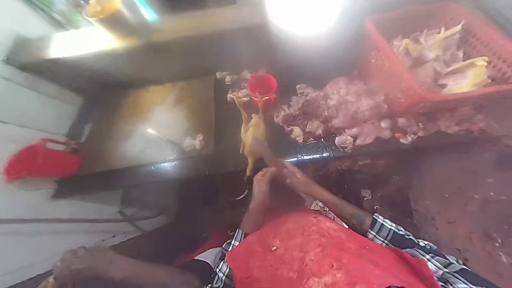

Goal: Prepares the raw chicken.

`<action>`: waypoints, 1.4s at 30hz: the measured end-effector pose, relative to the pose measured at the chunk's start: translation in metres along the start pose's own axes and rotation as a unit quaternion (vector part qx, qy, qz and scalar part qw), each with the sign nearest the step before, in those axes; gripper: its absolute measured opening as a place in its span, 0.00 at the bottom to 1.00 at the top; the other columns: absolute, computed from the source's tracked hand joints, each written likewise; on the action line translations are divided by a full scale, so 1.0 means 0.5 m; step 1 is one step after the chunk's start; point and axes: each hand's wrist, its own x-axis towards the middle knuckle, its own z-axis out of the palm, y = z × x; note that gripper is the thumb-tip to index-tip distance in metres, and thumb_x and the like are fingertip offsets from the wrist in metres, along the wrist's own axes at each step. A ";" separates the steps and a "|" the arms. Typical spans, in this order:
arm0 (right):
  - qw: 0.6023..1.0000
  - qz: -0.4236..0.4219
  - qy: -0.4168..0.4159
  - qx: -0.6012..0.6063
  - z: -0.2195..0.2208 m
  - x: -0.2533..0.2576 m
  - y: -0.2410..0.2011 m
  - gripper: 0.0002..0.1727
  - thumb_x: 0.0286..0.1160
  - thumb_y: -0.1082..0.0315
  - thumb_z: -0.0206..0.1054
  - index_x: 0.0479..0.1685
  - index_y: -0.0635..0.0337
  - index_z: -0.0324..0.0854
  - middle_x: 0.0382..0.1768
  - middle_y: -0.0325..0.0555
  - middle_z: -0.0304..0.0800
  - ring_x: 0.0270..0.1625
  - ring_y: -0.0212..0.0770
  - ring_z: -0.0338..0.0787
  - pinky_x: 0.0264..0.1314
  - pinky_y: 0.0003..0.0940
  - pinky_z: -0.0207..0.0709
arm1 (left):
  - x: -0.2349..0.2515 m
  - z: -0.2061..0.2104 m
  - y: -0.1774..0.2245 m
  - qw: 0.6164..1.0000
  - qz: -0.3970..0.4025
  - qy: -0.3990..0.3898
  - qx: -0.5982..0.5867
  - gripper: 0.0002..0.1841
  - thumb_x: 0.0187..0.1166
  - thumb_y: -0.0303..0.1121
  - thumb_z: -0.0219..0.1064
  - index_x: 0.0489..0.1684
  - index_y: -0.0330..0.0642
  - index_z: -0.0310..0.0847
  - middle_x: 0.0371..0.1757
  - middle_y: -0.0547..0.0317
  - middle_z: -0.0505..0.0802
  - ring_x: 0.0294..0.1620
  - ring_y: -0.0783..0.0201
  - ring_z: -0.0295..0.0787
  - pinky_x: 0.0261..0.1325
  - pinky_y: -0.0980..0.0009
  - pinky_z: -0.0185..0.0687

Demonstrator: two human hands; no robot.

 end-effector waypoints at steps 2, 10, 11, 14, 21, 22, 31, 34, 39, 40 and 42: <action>0.999 -0.006 -0.016 -0.046 -0.019 -0.018 0.006 0.36 0.93 0.41 0.43 0.93 0.50 0.59 0.79 0.50 0.78 0.69 0.39 0.87 0.71 0.44 0.83 | 0.007 0.001 0.010 1.000 -0.013 -0.017 -0.007 0.13 0.81 0.35 0.71 0.50 0.31 0.89 0.47 0.47 0.95 0.50 0.57 0.93 0.61 0.58 0.89; 0.980 0.021 -0.048 -0.192 -0.117 -0.102 0.066 0.25 0.91 0.48 0.51 0.82 0.38 0.76 0.70 0.45 0.87 0.67 0.40 0.88 0.75 0.48 0.79 | 0.055 -0.110 0.112 0.989 0.079 0.068 -0.106 0.16 0.93 0.36 0.52 0.58 0.32 0.80 0.45 0.53 0.90 0.46 0.60 0.88 0.58 0.59 0.86; 0.971 0.023 -0.009 -0.238 -0.130 -0.105 0.074 0.24 0.89 0.46 0.53 0.81 0.33 0.77 0.68 0.44 0.86 0.63 0.42 0.89 0.69 0.50 0.82 | 0.049 -0.148 0.125 0.987 0.103 0.051 -0.108 0.17 0.93 0.36 0.49 0.52 0.33 0.81 0.43 0.54 0.91 0.46 0.59 0.89 0.59 0.58 0.86; 0.926 0.085 0.080 -0.359 -0.160 -0.068 0.061 0.28 0.86 0.51 0.56 0.86 0.30 0.69 0.76 0.53 0.77 0.55 0.55 0.92 0.53 0.59 0.87 | 0.018 -0.228 0.108 0.987 0.106 -0.090 0.078 0.27 0.94 0.45 0.42 0.29 0.42 0.83 0.40 0.56 0.94 0.51 0.58 0.91 0.66 0.56 0.84; 0.879 0.125 0.062 -0.456 -0.200 0.121 0.022 0.23 0.81 0.60 0.58 0.74 0.45 0.82 0.72 0.61 0.80 0.70 0.67 0.83 0.63 0.70 0.79 | 0.030 -0.202 -0.041 0.848 -0.031 -0.042 0.527 0.22 0.84 0.55 0.64 0.71 0.58 0.85 0.61 0.61 0.94 0.64 0.61 0.90 0.72 0.49 0.83; 0.873 0.130 0.040 -0.468 -0.213 0.152 -0.002 0.22 0.84 0.53 0.57 0.69 0.47 0.84 0.71 0.62 0.82 0.74 0.68 0.80 0.66 0.72 0.75 | 0.030 -0.187 -0.022 0.869 0.023 -0.002 0.494 0.20 0.85 0.52 0.63 0.68 0.56 0.87 0.61 0.61 0.94 0.63 0.63 0.90 0.72 0.52 0.83; 0.854 -0.136 0.119 -0.488 -0.255 0.624 -0.130 0.22 0.80 0.56 0.66 0.72 0.48 0.84 0.70 0.50 0.87 0.76 0.55 0.82 0.77 0.63 0.74 | 0.283 -0.036 0.093 0.701 0.335 0.177 0.603 0.37 0.69 0.63 0.71 0.81 0.64 0.77 0.85 0.64 0.78 0.87 0.52 0.68 0.85 0.41 0.61; 0.828 -0.162 0.150 -0.515 -0.293 0.612 -0.143 0.18 0.89 0.56 0.58 0.61 0.54 0.89 0.63 0.49 0.92 0.72 0.52 0.86 0.80 0.55 0.74 | 0.333 -0.073 0.105 0.728 0.303 0.218 0.575 0.36 0.72 0.63 0.70 0.81 0.58 0.78 0.85 0.61 0.78 0.86 0.52 0.71 0.83 0.43 0.66; 0.829 -0.171 0.067 -0.528 -0.347 0.330 -0.301 0.13 0.84 0.59 0.65 0.54 0.54 0.91 0.56 0.47 0.93 0.66 0.47 0.89 0.76 0.52 0.78 | 0.392 -0.150 0.125 0.735 0.299 0.309 0.524 0.36 0.70 0.59 0.72 0.79 0.54 0.80 0.82 0.55 0.81 0.83 0.45 0.73 0.78 0.38 0.68; 0.844 -0.162 0.049 -0.510 -0.351 0.279 -0.332 0.14 0.83 0.56 0.66 0.53 0.53 0.91 0.54 0.46 0.94 0.63 0.46 0.90 0.73 0.53 0.79 | 0.410 -0.158 0.133 0.735 0.293 0.321 0.520 0.36 0.69 0.60 0.72 0.79 0.55 0.80 0.82 0.56 0.81 0.83 0.46 0.73 0.78 0.39 0.68; 0.878 -0.137 0.008 -0.458 -0.341 0.214 -0.363 0.18 0.81 0.48 0.68 0.49 0.51 0.92 0.50 0.43 0.94 0.56 0.41 0.92 0.66 0.50 0.83 | 0.440 -0.160 0.143 0.738 0.288 0.332 0.512 0.37 0.68 0.62 0.72 0.78 0.57 0.81 0.81 0.58 0.82 0.82 0.47 0.74 0.78 0.39 0.68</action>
